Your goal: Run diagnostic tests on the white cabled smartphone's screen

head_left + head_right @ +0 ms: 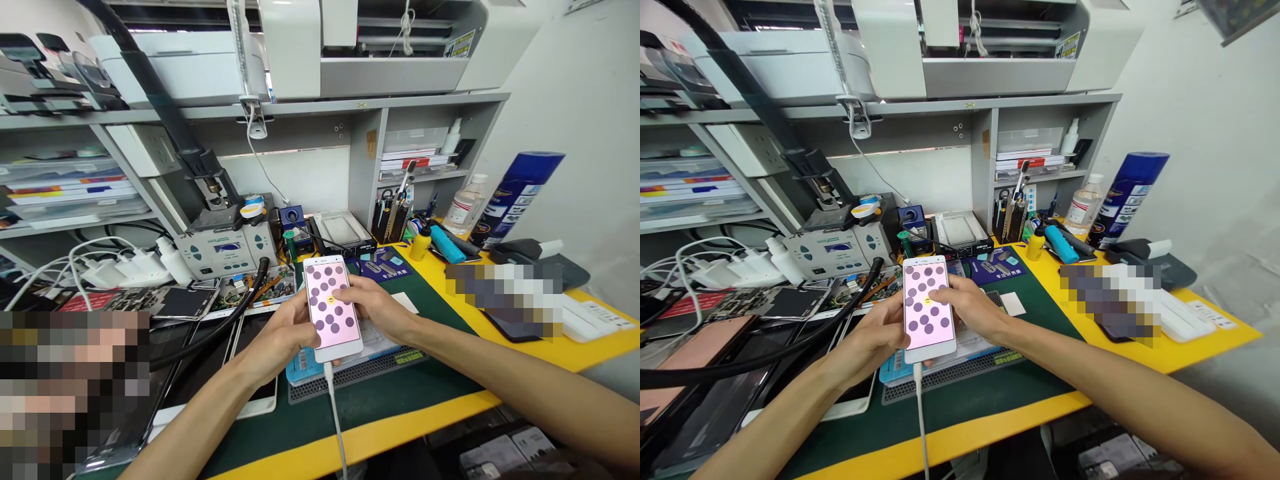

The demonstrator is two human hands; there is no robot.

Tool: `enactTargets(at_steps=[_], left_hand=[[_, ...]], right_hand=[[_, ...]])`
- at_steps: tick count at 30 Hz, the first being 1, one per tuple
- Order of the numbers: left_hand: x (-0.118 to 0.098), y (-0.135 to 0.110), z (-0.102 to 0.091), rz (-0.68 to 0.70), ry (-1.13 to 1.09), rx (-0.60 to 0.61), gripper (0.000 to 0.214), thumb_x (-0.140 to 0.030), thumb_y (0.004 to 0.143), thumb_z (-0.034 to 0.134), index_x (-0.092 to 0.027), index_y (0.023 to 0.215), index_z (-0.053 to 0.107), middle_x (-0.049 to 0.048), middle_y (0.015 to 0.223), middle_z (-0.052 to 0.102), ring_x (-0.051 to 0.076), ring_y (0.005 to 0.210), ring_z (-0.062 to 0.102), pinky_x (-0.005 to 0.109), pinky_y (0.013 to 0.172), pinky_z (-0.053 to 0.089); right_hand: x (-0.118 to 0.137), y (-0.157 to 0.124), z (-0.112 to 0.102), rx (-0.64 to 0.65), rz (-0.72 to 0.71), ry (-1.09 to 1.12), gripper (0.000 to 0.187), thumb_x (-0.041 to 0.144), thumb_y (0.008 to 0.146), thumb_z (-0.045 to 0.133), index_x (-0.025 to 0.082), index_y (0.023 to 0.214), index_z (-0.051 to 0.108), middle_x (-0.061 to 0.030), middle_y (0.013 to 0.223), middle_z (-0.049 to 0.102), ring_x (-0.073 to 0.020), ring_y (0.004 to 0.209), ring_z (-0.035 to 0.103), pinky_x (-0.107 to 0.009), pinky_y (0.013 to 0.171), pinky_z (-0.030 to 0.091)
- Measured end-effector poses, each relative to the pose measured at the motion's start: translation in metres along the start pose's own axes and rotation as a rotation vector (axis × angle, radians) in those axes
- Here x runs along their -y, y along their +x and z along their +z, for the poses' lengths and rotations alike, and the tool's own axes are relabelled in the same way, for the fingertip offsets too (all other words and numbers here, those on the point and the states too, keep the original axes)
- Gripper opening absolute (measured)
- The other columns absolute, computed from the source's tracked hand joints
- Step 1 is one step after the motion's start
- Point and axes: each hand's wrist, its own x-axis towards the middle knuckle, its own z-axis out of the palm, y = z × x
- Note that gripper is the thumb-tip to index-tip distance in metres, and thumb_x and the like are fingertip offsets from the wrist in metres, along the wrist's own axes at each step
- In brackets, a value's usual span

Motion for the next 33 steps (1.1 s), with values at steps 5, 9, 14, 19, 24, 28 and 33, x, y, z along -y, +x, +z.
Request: enactTargets(at_steps=[5, 9, 14, 19, 24, 28, 33], left_hand=[[0.0004, 0.0001, -0.0004, 0.006, -0.009, 0.017, 0.088, 0.002, 0.065, 0.054, -0.028, 0.145, 0.033, 0.0107, 0.124, 0.057, 0.026, 0.096, 0.06, 0.041, 0.066, 0.058], [0.0011, 0.0012, -0.0025, 0.008, -0.038, 0.045, 0.089, 0.003, 0.064, 0.053, -0.029, 0.144, 0.032, 0.0103, 0.123, 0.058, 0.025, 0.092, 0.061, 0.041, 0.066, 0.057], [0.0019, 0.0015, -0.0061, 0.017, -0.069, 0.067, 0.086, 0.003, 0.063, 0.052, -0.025, 0.143, 0.034, 0.0109, 0.121, 0.059, 0.022, 0.083, 0.062, 0.042, 0.067, 0.057], [0.0001, 0.0012, -0.0058, 0.001, -0.065, 0.044, 0.085, 0.002, 0.067, 0.053, -0.028, 0.144, 0.032, 0.011, 0.124, 0.058, 0.022, 0.085, 0.062, 0.041, 0.066, 0.058], [0.0011, 0.0015, -0.0066, -0.015, -0.068, 0.02, 0.084, 0.002, 0.068, 0.051, -0.029, 0.144, 0.033, 0.0104, 0.124, 0.059, 0.022, 0.085, 0.062, 0.041, 0.065, 0.058], [0.002, 0.003, -0.0079, -0.008, -0.177, 0.014, 0.08, -0.003, 0.071, 0.05, -0.029, 0.144, 0.032, 0.0102, 0.12, 0.062, 0.022, 0.081, 0.063, 0.041, 0.065, 0.058], [0.0013, 0.005, -0.0071, 0.017, -0.268, 0.025, 0.071, -0.009, 0.076, 0.047, -0.024, 0.144, 0.033, 0.0115, 0.117, 0.063, 0.024, 0.088, 0.063, 0.037, 0.068, 0.056]], right_hand=[[0.0015, -0.001, 0.0003, 0.027, -0.009, 0.125, 0.025, 0.041, 0.085, 0.058, 0.019, 0.095, 0.059, -0.0043, 0.082, 0.065, -0.0187, 0.074, 0.057, -0.03, 0.068, 0.04], [0.0012, -0.0005, 0.0006, 0.008, 0.015, 0.13, 0.025, 0.045, 0.086, 0.056, 0.02, 0.09, 0.058, -0.0032, 0.078, 0.063, -0.019, 0.073, 0.054, -0.03, 0.068, 0.039], [-0.0003, 0.0007, -0.0002, 0.033, 0.0, 0.113, 0.022, 0.041, 0.086, 0.056, 0.019, 0.089, 0.056, -0.0039, 0.079, 0.061, -0.0201, 0.077, 0.055, -0.031, 0.069, 0.039], [0.0002, 0.0015, -0.0004, 0.046, -0.008, 0.083, 0.021, 0.04, 0.084, 0.056, 0.019, 0.089, 0.055, -0.0034, 0.077, 0.059, -0.0204, 0.078, 0.054, -0.031, 0.069, 0.039], [0.0005, 0.0009, 0.0, 0.048, -0.008, 0.056, 0.02, 0.038, 0.085, 0.054, 0.019, 0.091, 0.056, -0.0032, 0.079, 0.059, -0.0197, 0.077, 0.055, -0.03, 0.067, 0.039], [-0.0008, 0.0001, -0.0011, 0.054, -0.013, 0.046, 0.022, 0.037, 0.084, 0.056, 0.019, 0.095, 0.056, -0.0039, 0.082, 0.062, -0.0201, 0.079, 0.058, -0.03, 0.067, 0.04], [-0.0025, 0.0014, -0.0029, 0.065, -0.022, 0.047, 0.022, 0.035, 0.081, 0.059, 0.019, 0.097, 0.057, -0.0028, 0.08, 0.062, -0.0195, 0.077, 0.059, -0.031, 0.068, 0.041]])
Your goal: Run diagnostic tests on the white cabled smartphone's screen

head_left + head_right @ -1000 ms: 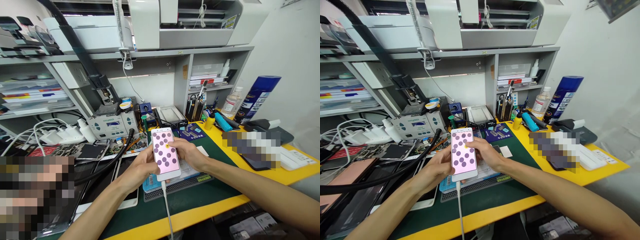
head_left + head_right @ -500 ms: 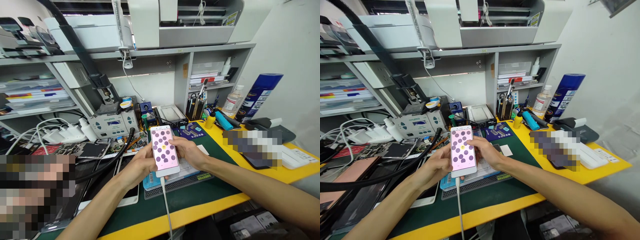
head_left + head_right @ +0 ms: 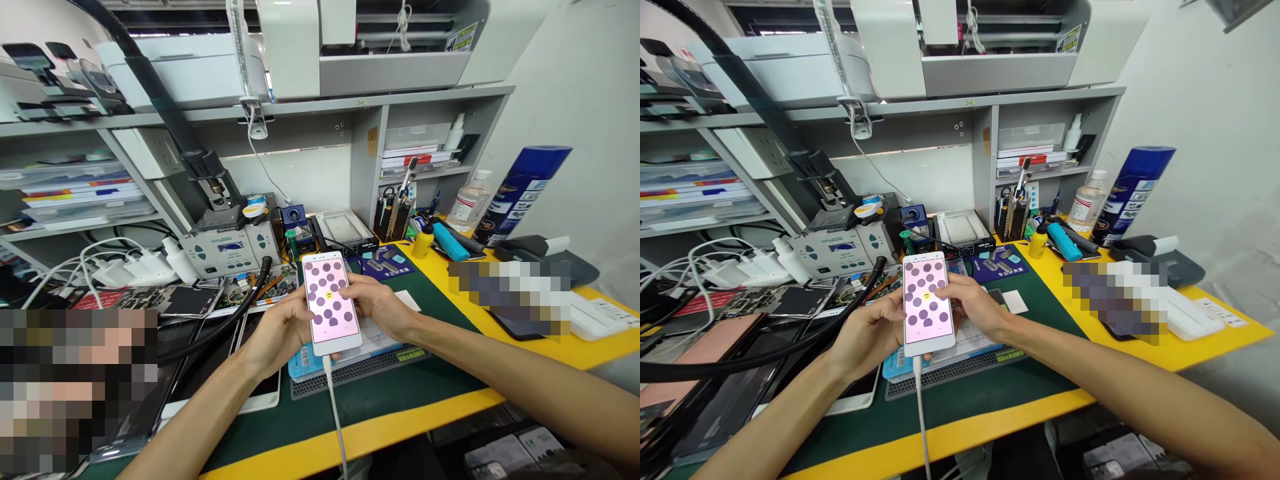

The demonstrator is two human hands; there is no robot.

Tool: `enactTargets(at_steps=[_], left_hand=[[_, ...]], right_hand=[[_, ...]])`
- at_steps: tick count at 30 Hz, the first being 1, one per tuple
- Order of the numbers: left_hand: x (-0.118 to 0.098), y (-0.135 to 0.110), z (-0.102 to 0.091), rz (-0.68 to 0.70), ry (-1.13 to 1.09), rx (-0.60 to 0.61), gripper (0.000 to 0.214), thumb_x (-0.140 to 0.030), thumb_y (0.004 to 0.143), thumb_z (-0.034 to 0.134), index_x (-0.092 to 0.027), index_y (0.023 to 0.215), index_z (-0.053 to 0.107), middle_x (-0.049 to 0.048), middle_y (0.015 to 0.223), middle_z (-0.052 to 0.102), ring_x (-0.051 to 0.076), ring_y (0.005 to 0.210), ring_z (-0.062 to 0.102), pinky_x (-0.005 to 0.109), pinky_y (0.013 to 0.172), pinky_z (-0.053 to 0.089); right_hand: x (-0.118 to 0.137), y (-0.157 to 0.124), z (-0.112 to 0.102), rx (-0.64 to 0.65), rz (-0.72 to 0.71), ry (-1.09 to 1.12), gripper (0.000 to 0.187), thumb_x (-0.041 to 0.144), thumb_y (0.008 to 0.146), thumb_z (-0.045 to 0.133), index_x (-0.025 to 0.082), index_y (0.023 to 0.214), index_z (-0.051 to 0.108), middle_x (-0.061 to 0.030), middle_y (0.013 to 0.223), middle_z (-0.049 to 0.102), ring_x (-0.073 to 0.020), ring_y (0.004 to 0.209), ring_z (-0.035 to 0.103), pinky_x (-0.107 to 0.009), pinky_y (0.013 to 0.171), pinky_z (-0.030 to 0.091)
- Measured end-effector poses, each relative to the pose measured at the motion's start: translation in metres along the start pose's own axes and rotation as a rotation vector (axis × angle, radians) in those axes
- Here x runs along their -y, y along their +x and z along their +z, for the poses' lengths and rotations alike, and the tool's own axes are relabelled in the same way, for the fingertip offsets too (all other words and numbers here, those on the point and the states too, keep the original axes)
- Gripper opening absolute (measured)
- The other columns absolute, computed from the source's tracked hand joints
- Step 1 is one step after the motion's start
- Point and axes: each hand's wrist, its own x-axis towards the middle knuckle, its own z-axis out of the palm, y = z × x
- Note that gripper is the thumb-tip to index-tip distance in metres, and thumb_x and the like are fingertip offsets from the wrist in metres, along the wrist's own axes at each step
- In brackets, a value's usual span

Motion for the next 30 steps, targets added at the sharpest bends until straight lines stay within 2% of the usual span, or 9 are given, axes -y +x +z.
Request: enactTargets(at_steps=[7, 13, 17, 24, 27, 30], left_hand=[[0.001, 0.0, 0.002, -0.026, 0.084, -0.081, 0.06, -0.013, 0.085, 0.047, -0.023, 0.142, 0.036, 0.0124, 0.113, 0.065, 0.023, 0.083, 0.064, 0.035, 0.063, 0.056], [0.0, -0.001, 0.001, 0.007, 0.036, 0.001, 0.068, -0.01, 0.074, 0.048, -0.023, 0.14, 0.039, 0.0109, 0.108, 0.067, 0.022, 0.078, 0.064, 0.036, 0.06, 0.056], [0.0, -0.001, 0.0, 0.005, 0.054, -0.002, 0.068, -0.008, 0.071, 0.048, -0.022, 0.137, 0.044, 0.01, 0.109, 0.066, 0.021, 0.08, 0.063, 0.034, 0.062, 0.056], [0.002, -0.001, -0.001, 0.009, 0.077, -0.017, 0.066, -0.006, 0.069, 0.048, -0.021, 0.134, 0.049, 0.0091, 0.108, 0.066, 0.02, 0.08, 0.062, 0.032, 0.063, 0.055], [0.003, -0.001, 0.0, 0.008, 0.096, 0.003, 0.067, -0.006, 0.07, 0.049, -0.022, 0.135, 0.048, 0.0079, 0.107, 0.066, 0.019, 0.079, 0.062, 0.03, 0.063, 0.055], [0.004, -0.002, 0.001, -0.001, 0.133, 0.011, 0.072, -0.005, 0.068, 0.049, -0.024, 0.137, 0.046, 0.0066, 0.104, 0.066, 0.018, 0.078, 0.062, 0.029, 0.063, 0.054]], right_hand=[[0.0, 0.0, 0.001, -0.01, 0.007, 0.0, 0.019, 0.033, 0.081, 0.058, 0.019, 0.093, 0.056, -0.0016, 0.075, 0.06, -0.0179, 0.073, 0.057, -0.03, 0.066, 0.04], [0.0, -0.001, 0.001, -0.015, -0.002, 0.008, 0.019, 0.033, 0.082, 0.057, 0.02, 0.095, 0.056, -0.0014, 0.073, 0.061, -0.0182, 0.074, 0.057, -0.03, 0.066, 0.04], [-0.001, -0.001, 0.0, 0.0, -0.013, -0.011, 0.019, 0.032, 0.082, 0.058, 0.019, 0.095, 0.056, -0.0012, 0.073, 0.061, -0.0197, 0.077, 0.06, -0.031, 0.068, 0.042], [0.003, -0.004, 0.001, 0.0, -0.026, -0.094, 0.032, 0.022, 0.075, 0.068, 0.018, 0.104, 0.056, -0.0058, 0.099, 0.067, -0.0206, 0.083, 0.064, -0.032, 0.068, 0.047], [0.006, -0.005, 0.005, -0.019, -0.015, -0.09, 0.033, 0.027, 0.078, 0.069, 0.018, 0.107, 0.056, -0.0059, 0.098, 0.068, -0.0197, 0.081, 0.065, -0.032, 0.068, 0.048], [0.008, -0.005, 0.01, -0.097, -0.006, -0.152, 0.031, 0.034, 0.08, 0.07, 0.018, 0.105, 0.06, -0.0053, 0.091, 0.07, -0.0183, 0.075, 0.065, -0.031, 0.065, 0.048]])
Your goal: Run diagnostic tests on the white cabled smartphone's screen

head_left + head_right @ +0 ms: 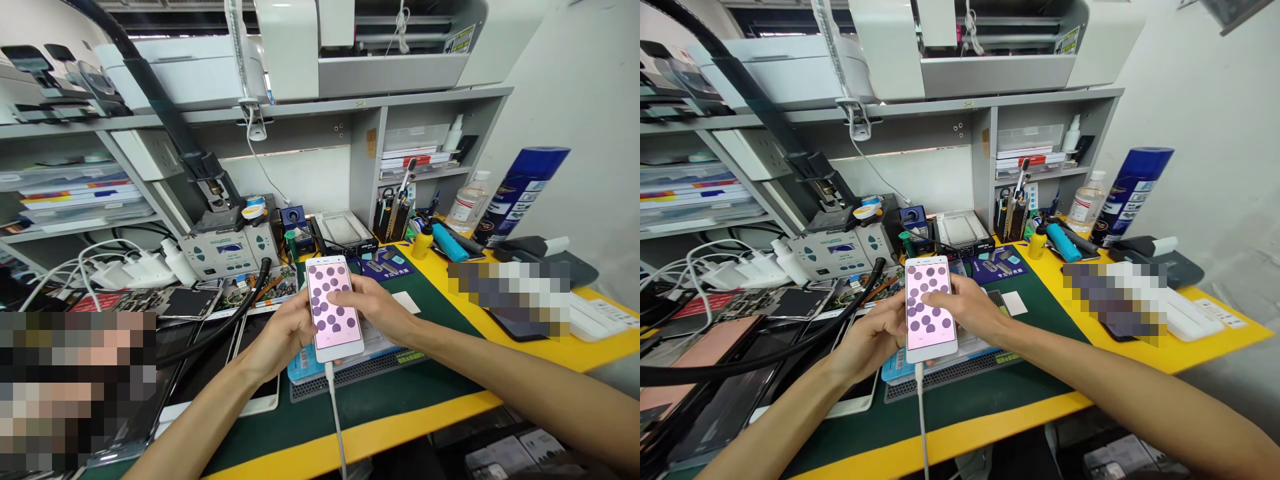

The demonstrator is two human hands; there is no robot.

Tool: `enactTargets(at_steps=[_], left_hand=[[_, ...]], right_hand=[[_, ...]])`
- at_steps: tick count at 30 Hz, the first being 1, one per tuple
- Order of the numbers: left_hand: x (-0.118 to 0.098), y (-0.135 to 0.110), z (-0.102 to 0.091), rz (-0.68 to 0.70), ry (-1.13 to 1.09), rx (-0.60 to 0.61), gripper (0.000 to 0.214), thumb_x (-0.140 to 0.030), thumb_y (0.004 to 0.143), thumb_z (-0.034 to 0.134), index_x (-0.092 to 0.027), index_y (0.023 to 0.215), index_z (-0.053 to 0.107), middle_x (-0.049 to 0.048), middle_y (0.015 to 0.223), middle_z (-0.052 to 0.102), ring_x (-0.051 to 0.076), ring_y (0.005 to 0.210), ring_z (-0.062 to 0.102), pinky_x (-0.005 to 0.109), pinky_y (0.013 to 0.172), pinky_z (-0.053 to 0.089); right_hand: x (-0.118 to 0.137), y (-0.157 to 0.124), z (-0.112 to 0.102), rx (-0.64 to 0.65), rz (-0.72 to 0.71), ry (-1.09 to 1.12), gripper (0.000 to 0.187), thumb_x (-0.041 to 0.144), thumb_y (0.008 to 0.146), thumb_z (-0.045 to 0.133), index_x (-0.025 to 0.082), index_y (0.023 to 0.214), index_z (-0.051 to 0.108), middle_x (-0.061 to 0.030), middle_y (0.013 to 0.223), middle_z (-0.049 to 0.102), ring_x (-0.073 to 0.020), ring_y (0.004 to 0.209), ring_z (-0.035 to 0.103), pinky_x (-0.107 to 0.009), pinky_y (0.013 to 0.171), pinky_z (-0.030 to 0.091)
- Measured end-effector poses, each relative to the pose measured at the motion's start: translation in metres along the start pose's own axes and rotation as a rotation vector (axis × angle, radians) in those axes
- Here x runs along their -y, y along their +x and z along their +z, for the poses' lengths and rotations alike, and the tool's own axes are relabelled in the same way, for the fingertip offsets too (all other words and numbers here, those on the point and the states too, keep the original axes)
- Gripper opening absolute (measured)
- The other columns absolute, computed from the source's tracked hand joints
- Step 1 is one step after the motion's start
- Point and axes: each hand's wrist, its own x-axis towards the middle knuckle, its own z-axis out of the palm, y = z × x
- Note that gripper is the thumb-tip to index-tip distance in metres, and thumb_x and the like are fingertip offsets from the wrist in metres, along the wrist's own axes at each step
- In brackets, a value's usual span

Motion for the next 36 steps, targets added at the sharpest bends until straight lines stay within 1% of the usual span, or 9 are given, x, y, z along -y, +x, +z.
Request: enactTargets(at_steps=[3, 7, 10, 13, 17, 20, 25, 31, 36], left_hand=[[0.0, 0.0, 0.001, -0.009, 0.04, -0.01, 0.076, -0.004, 0.066, 0.048, -0.025, 0.139, 0.043, 0.006, 0.102, 0.066, 0.018, 0.077, 0.061, 0.028, 0.061, 0.053], [0.0, 0.0, 0.002, -0.007, 0.052, -0.005, 0.079, -0.004, 0.065, 0.048, -0.026, 0.14, 0.041, 0.0053, 0.1, 0.066, 0.018, 0.077, 0.061, 0.027, 0.059, 0.052], [-0.001, 0.0, 0.003, -0.007, 0.05, -0.006, 0.08, -0.004, 0.064, 0.048, -0.025, 0.141, 0.041, 0.0055, 0.101, 0.066, 0.018, 0.078, 0.061, 0.027, 0.06, 0.052], [-0.002, 0.0, 0.005, 0.0, 0.044, -0.024, 0.077, -0.005, 0.066, 0.048, -0.023, 0.14, 0.042, 0.0067, 0.102, 0.066, 0.019, 0.08, 0.062, 0.027, 0.06, 0.052], [-0.003, -0.001, 0.005, 0.001, 0.019, -0.025, 0.075, -0.006, 0.066, 0.049, -0.022, 0.139, 0.044, 0.0075, 0.104, 0.067, 0.019, 0.079, 0.062, 0.028, 0.06, 0.053], [-0.002, -0.001, 0.003, 0.005, 0.004, -0.012, 0.073, -0.005, 0.067, 0.049, -0.022, 0.138, 0.046, 0.0073, 0.105, 0.067, 0.019, 0.08, 0.062, 0.028, 0.062, 0.053], [-0.002, -0.001, 0.003, 0.003, 0.004, -0.008, 0.073, -0.004, 0.067, 0.049, -0.023, 0.138, 0.045, 0.0075, 0.105, 0.067, 0.019, 0.08, 0.062, 0.03, 0.066, 0.054], [-0.002, -0.001, 0.004, 0.016, 0.003, -0.024, 0.074, -0.005, 0.065, 0.048, -0.023, 0.137, 0.046, 0.0081, 0.106, 0.067, 0.02, 0.08, 0.062, 0.029, 0.061, 0.053], [-0.004, 0.0, 0.004, 0.042, -0.04, -0.028, 0.073, -0.006, 0.066, 0.045, -0.022, 0.138, 0.045, 0.0088, 0.104, 0.067, 0.021, 0.079, 0.063, 0.032, 0.062, 0.054]], right_hand=[[0.0, 0.0, 0.003, -0.074, 0.013, -0.064, 0.028, 0.036, 0.08, 0.07, 0.018, 0.1, 0.063, -0.0049, 0.086, 0.07, -0.0178, 0.071, 0.064, -0.029, 0.062, 0.047], [-0.003, 0.0, 0.002, -0.023, 0.027, 0.108, 0.025, 0.039, 0.081, 0.065, 0.017, 0.093, 0.061, -0.0044, 0.081, 0.069, -0.0172, 0.067, 0.062, -0.028, 0.061, 0.044], [-0.006, 0.002, -0.002, -0.013, 0.032, 0.155, 0.022, 0.036, 0.08, 0.063, 0.017, 0.089, 0.058, -0.0031, 0.076, 0.066, -0.0166, 0.067, 0.061, -0.028, 0.061, 0.041], [-0.008, 0.003, -0.005, 0.013, 0.027, 0.145, 0.021, 0.03, 0.077, 0.064, 0.016, 0.09, 0.056, -0.0027, 0.076, 0.065, -0.0169, 0.067, 0.06, -0.028, 0.061, 0.041], [-0.007, 0.003, -0.007, 0.072, 0.006, 0.09, 0.03, 0.021, 0.072, 0.068, 0.017, 0.099, 0.056, -0.0058, 0.094, 0.068, -0.0192, 0.077, 0.063, -0.031, 0.068, 0.046], [-0.004, 0.002, -0.007, 0.1, -0.015, 0.046, 0.036, 0.019, 0.072, 0.07, 0.017, 0.105, 0.056, -0.0072, 0.103, 0.068, -0.0202, 0.084, 0.064, -0.032, 0.072, 0.047], [-0.003, 0.001, -0.005, 0.077, -0.011, -0.006, 0.036, 0.022, 0.073, 0.071, 0.018, 0.105, 0.055, -0.007, 0.101, 0.068, -0.0215, 0.084, 0.064, -0.033, 0.071, 0.047], [-0.006, 0.003, -0.008, 0.089, 0.01, 0.136, 0.021, 0.027, 0.075, 0.06, 0.018, 0.093, 0.055, -0.0023, 0.078, 0.064, -0.0171, 0.069, 0.059, -0.029, 0.063, 0.041], [0.003, 0.005, -0.014, 0.194, 0.047, 0.127, 0.031, 0.02, 0.071, 0.061, 0.018, 0.101, 0.056, -0.0037, 0.086, 0.066, -0.0187, 0.075, 0.059, -0.031, 0.066, 0.042]])
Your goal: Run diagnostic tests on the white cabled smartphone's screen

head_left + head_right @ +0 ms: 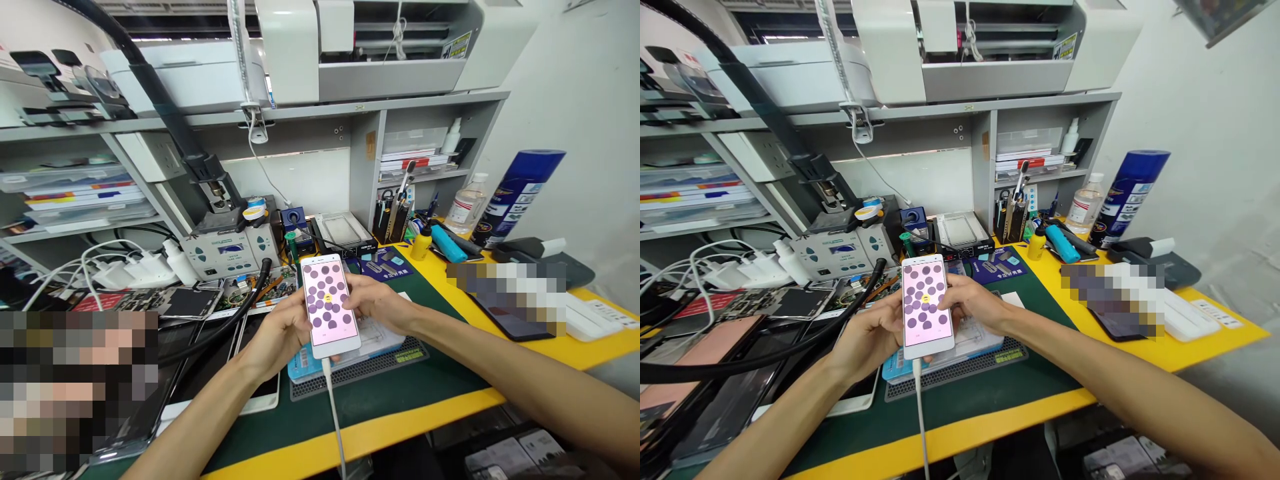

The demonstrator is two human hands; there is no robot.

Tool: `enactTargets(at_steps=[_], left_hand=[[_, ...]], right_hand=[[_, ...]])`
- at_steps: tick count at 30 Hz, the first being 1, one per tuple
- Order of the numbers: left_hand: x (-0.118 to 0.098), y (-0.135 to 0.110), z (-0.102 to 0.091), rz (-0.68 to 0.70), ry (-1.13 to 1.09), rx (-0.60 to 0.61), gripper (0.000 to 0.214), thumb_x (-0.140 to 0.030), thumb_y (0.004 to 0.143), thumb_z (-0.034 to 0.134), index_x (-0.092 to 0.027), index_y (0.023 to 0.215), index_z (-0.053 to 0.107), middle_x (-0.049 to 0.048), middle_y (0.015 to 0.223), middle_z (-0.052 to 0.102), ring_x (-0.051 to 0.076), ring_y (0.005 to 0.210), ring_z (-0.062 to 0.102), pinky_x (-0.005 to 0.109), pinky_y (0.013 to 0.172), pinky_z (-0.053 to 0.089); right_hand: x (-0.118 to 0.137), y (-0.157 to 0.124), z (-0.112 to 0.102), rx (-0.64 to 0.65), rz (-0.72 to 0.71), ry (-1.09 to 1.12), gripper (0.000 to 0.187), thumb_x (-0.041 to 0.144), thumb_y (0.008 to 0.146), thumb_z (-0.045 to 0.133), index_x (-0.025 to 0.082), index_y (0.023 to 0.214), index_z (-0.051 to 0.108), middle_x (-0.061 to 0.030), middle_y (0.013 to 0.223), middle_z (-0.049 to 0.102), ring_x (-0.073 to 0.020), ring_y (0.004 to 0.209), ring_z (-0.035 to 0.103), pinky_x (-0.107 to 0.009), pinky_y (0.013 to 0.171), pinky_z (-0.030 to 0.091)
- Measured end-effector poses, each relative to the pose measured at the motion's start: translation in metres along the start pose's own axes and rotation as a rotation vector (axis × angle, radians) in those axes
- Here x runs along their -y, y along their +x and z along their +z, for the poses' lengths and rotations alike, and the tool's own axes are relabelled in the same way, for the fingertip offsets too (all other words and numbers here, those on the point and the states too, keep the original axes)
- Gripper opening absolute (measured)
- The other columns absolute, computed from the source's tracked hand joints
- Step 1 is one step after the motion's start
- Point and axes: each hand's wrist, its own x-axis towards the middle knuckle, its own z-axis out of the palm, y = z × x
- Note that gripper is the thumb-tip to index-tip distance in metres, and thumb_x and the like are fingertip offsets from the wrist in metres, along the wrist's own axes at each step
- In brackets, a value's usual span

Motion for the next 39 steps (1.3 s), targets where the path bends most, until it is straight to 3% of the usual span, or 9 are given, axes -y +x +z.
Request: enactTargets(at_steps=[11, 18, 24, 31, 39], left_hand=[[0.002, -0.001, -0.006, 0.001, -0.055, -0.007, 0.073, -0.005, 0.068, 0.046, -0.022, 0.139, 0.042, 0.0095, 0.107, 0.066, 0.022, 0.081, 0.063, 0.036, 0.067, 0.055], [0.002, 0.0, -0.004, 0.017, -0.029, 0.0, 0.072, -0.006, 0.068, 0.045, -0.021, 0.138, 0.044, 0.0097, 0.106, 0.066, 0.022, 0.082, 0.063, 0.036, 0.066, 0.056], [0.001, 0.0, -0.003, 0.008, -0.037, -0.008, 0.072, -0.005, 0.068, 0.047, -0.022, 0.138, 0.043, 0.0091, 0.105, 0.066, 0.022, 0.082, 0.063, 0.035, 0.067, 0.056], [0.003, -0.001, -0.006, -0.017, 0.025, -0.031, 0.074, -0.002, 0.063, 0.05, -0.024, 0.134, 0.046, 0.007, 0.11, 0.065, 0.02, 0.085, 0.062, 0.031, 0.067, 0.054], [0.001, -0.002, -0.001, -0.036, 0.129, -0.098, 0.062, 0.0, 0.066, 0.058, -0.021, 0.124, 0.052, 0.01, 0.119, 0.061, 0.024, 0.094, 0.06, 0.031, 0.064, 0.055]], right_hand=[[0.007, 0.002, -0.011, 0.168, 0.018, -0.021, 0.035, 0.019, 0.075, 0.064, 0.017, 0.109, 0.055, -0.0073, 0.099, 0.068, -0.0208, 0.085, 0.061, -0.033, 0.068, 0.046], [0.007, 0.0, -0.006, 0.163, 0.015, -0.093, 0.052, 0.013, 0.07, 0.068, 0.016, 0.119, 0.051, -0.0072, 0.103, 0.066, -0.0194, 0.085, 0.061, -0.033, 0.073, 0.048], [0.001, 0.001, -0.002, 0.104, -0.055, -0.189, 0.052, 0.019, 0.072, 0.073, 0.018, 0.12, 0.051, -0.0066, 0.104, 0.065, -0.0194, 0.088, 0.061, -0.032, 0.074, 0.047], [-0.001, 0.002, -0.007, 0.128, -0.029, -0.094, 0.043, 0.016, 0.071, 0.065, 0.019, 0.112, 0.054, -0.0039, 0.096, 0.065, -0.0173, 0.077, 0.06, -0.029, 0.066, 0.045], [-0.003, 0.003, -0.006, 0.114, -0.052, -0.139, 0.042, 0.016, 0.071, 0.066, 0.02, 0.111, 0.053, -0.0037, 0.096, 0.064, -0.0173, 0.076, 0.06, -0.028, 0.064, 0.044]])
